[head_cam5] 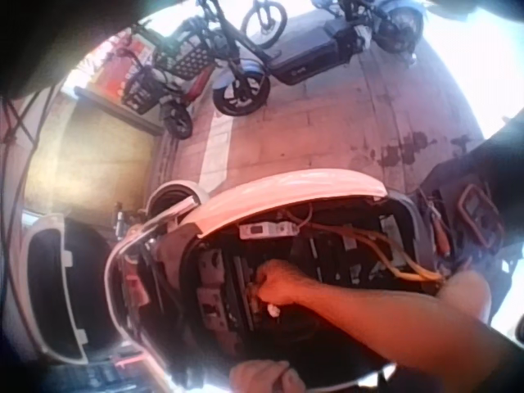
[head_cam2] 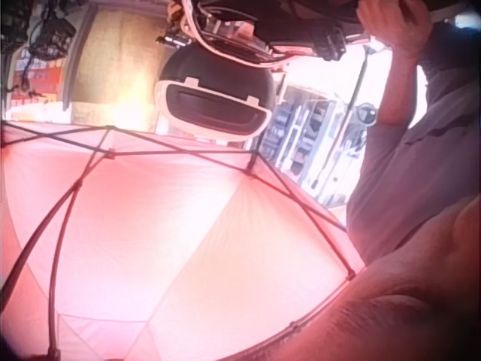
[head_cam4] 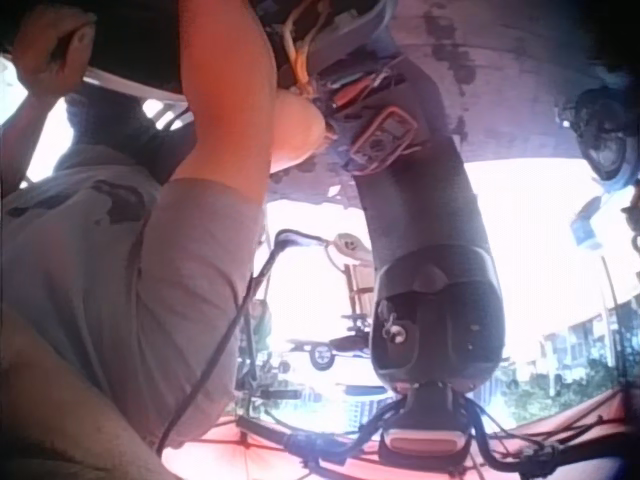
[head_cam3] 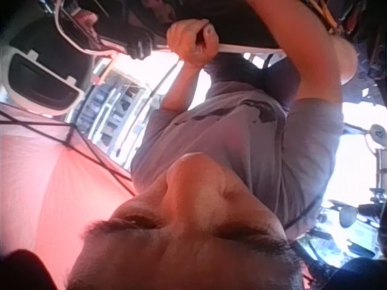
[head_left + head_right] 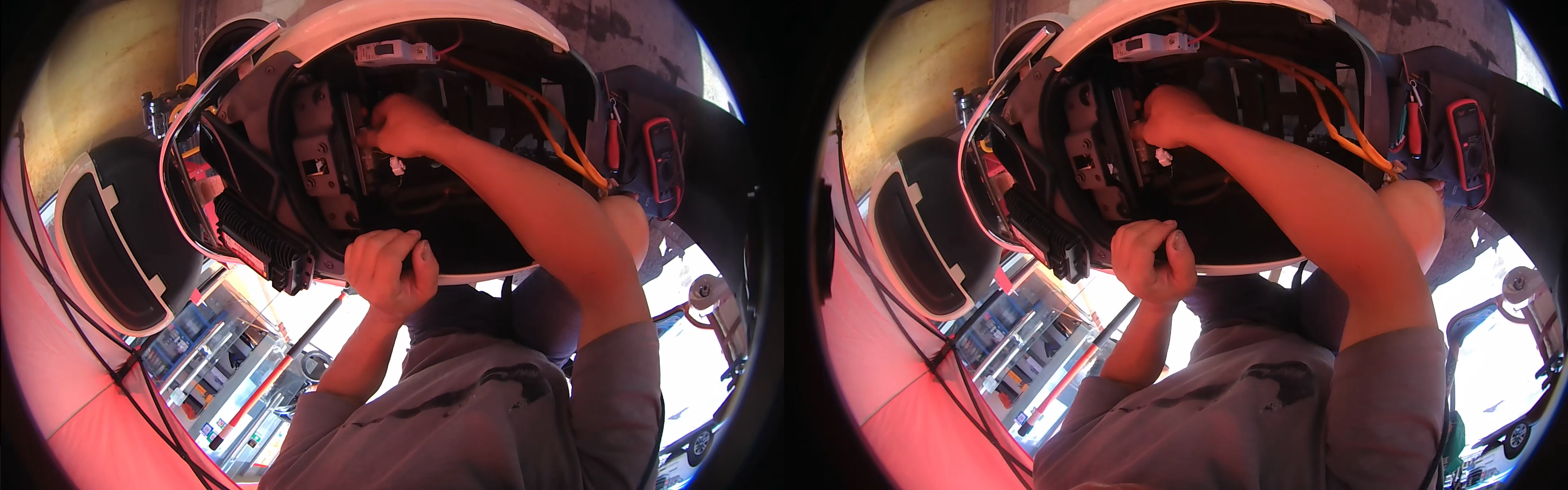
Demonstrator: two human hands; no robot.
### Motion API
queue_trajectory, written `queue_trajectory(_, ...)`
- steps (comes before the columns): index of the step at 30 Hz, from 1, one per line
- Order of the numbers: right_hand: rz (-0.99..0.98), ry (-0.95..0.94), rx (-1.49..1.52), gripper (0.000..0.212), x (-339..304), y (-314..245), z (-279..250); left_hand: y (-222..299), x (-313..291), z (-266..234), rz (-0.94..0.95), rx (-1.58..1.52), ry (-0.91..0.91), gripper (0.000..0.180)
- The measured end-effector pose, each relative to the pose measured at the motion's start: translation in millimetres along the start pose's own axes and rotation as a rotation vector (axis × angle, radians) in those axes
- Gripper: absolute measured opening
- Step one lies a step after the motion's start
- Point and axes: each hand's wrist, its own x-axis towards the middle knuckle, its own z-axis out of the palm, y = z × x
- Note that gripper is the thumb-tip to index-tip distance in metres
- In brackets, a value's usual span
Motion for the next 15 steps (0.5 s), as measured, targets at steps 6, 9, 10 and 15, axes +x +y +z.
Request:
queue_trajectory(6, 0.036, -0.075, 0.431, 0.027, 6.9, 19.1, 7.0, 0.1, 0.6, -0.6, -0.006, 0.004, -0.01, 0.015)
queue_trajectory(9, -0.01, -0.076, 0.418, 0.029, 9.0, 22.4, 8.2, -0.4, -0.1, -0.1, -0.009, -0.01, 0.007, 0.015)
queue_trajectory(10, 0.008, -0.062, 0.391, 0.028, 9.5, 23.7, 7.5, -1.2, -0.3, 1.3, -0.003, -0.021, 0.01, 0.015)
queue_trajectory(15, 0.021, -0.111, 0.506, 0.024, 10.9, 28.2, 9.5, -2.8, -2.9, -0.6, 0.001, -0.032, 0.005, 0.016)
